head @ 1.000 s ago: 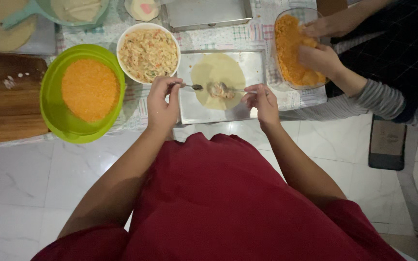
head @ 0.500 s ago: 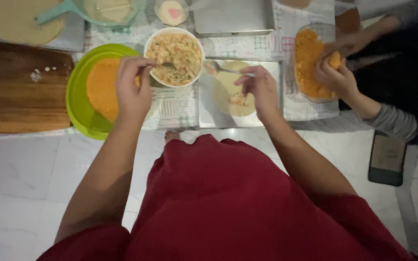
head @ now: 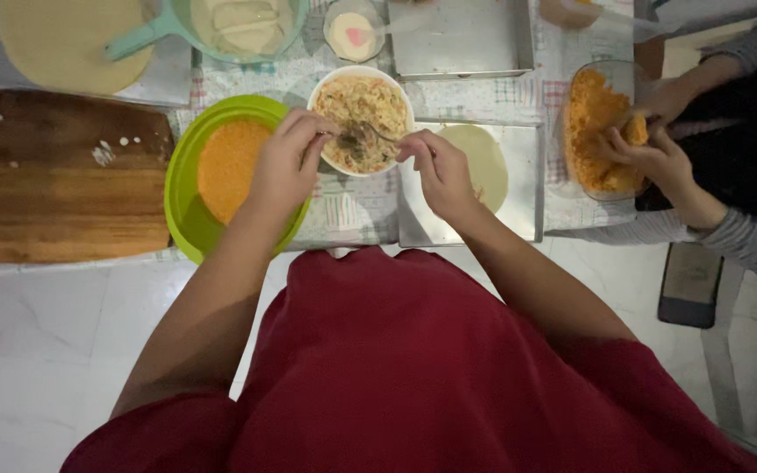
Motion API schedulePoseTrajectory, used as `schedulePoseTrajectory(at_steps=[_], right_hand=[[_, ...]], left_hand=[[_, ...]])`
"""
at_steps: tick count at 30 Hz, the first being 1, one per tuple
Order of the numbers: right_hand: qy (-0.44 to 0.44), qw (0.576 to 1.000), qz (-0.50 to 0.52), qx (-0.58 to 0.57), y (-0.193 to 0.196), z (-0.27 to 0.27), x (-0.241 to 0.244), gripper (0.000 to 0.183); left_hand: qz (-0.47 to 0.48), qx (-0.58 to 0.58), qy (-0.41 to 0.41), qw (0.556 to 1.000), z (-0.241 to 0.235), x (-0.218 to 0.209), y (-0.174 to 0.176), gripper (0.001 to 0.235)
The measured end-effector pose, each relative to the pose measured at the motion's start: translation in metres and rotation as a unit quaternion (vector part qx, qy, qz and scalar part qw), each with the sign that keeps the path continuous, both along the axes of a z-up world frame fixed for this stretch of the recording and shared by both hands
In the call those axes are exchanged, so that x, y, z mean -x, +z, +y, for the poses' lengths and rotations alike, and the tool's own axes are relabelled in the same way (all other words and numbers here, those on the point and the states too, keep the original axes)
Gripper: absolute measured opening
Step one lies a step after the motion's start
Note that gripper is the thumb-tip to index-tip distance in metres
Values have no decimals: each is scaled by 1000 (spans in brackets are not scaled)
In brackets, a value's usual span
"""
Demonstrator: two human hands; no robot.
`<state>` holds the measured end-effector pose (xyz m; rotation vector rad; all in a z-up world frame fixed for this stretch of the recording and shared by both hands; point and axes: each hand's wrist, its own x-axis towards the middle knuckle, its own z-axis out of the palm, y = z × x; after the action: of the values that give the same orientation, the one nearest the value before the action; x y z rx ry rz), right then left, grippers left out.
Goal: The person places a filling mixture onto a round wrapper, folds it into a roll, and seals the edges with a liquid applied using a silicone brush. The finished rolls are placed on a metal tray.
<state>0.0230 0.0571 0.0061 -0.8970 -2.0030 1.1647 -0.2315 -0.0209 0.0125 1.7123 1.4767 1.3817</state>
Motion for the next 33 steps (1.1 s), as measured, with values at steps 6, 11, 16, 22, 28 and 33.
schedulePoseTrajectory(at_steps=[6, 11, 16, 22, 28, 33], right_hand=[[-28, 993, -71, -89, 11, -7, 10, 24], [-50, 997, -59, 7, -6, -5, 20, 27], [-142, 963, 64, 220, -39, 8, 16, 37], [-203, 905, 166, 336, -54, 15, -7, 41], [-218, 888, 198, 353, -52, 24, -31, 44], [-178, 874, 251, 376, -37, 26, -57, 42]], left_hand=[[-4, 10, -6, 1000, 6, 16, -5, 15], [-2, -3, -25, 1000, 14, 22, -6, 16], [-23, 21, -30, 999, 17, 23, -4, 13], [-63, -10, 25, 998, 18, 20, 5, 13], [-148, -10, 94, 984, 13, 5, 4, 14], [-176, -30, 106, 978, 5, -25, 11, 14]])
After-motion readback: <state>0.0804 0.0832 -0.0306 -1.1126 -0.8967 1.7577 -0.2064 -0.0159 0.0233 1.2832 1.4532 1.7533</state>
